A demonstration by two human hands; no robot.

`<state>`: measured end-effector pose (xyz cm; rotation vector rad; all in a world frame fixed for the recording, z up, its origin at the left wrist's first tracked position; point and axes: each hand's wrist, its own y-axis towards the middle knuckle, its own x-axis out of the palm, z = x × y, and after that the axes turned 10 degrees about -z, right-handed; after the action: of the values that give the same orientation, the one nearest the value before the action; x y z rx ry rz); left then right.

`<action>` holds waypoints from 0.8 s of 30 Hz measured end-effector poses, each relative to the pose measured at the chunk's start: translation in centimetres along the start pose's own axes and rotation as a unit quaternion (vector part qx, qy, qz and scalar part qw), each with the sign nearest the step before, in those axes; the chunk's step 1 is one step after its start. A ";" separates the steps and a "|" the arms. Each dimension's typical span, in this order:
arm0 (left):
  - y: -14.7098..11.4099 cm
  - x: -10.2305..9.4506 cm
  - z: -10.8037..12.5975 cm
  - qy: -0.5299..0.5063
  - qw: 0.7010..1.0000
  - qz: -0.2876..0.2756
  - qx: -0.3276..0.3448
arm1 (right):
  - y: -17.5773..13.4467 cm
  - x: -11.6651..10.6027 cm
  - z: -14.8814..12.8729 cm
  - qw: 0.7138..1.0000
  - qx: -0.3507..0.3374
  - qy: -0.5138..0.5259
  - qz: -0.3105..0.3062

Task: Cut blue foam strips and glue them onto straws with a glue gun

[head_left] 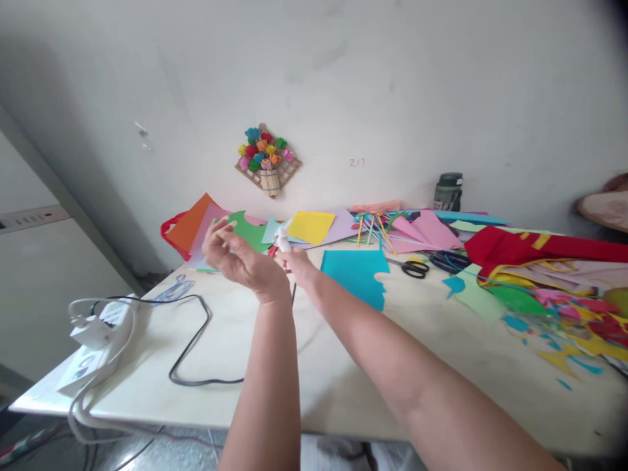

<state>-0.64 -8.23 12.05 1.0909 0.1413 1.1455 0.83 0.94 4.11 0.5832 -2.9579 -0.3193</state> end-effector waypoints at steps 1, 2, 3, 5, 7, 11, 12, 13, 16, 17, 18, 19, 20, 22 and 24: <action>-0.4 0.4 -1.1 0.001 0.999 -0.015 -0.033 | -0.1 -1.2 -0.5 0.999 0.018 0.034 0.011; -0.8 0.8 -2.3 0.021 0.995 -0.056 -0.086 | -0.2 -2.5 -0.9 0.998 0.023 0.061 0.013; -1.4 1.1 -3.5 0.055 0.981 -0.115 -0.144 | -0.3 -3.9 -1.3 0.997 0.025 0.073 0.018; -2.7 1.7 -5.7 0.139 0.924 -0.265 -0.239 | -0.4 -6.6 -1.8 0.996 0.023 0.087 0.027; -4.1 2.0 -7.2 0.224 0.844 -0.402 -0.275 | -0.7 -9.2 -1.7 0.994 0.029 0.104 0.021; -6.3 2.5 -8.2 0.316 0.699 -0.582 -0.271 | -1.4 -12.7 -0.6 0.992 0.028 0.118 0.034; -6.8 2.6 -8.3 0.330 0.681 -0.599 -0.260 | -1.6 -13.2 -0.3 0.992 0.035 0.114 0.047; -7.3 2.7 -8.4 0.343 0.667 -0.611 -0.252 | -1.8 -13.6 0.1 0.991 0.044 0.112 0.062; -8.4 2.8 -9.0 0.385 0.631 -0.635 -0.225 | -2.4 -14.1 1.0 0.988 0.085 0.103 0.078; -8.7 2.9 -9.2 0.396 0.621 -0.642 -0.212 | -2.5 -14.1 1.2 0.987 0.100 0.096 0.081; -8.9 2.9 -9.4 0.406 0.612 -0.649 -0.198 | -2.7 -14.1 1.3 0.986 0.114 0.088 0.086; -9.0 2.9 -9.5 0.412 0.605 -0.655 -0.185 | -2.9 -14.0 1.4 0.984 0.127 0.080 0.091; -9.0 2.9 -9.5 0.416 0.599 -0.661 -0.176 | -3.1 -13.9 1.4 0.983 0.137 0.073 0.096; -8.9 2.8 -9.4 0.423 0.588 -0.667 -0.172 | -3.6 -13.5 1.3 0.981 0.150 0.063 0.103; -8.7 2.7 -9.1 0.430 0.582 -0.668 -0.175 | -4.2 -13.0 1.2 0.981 0.157 0.055 0.103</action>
<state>0.94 -0.42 1.93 -0.2171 1.2293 0.1125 14.18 2.38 1.11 0.3044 -2.9425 0.1976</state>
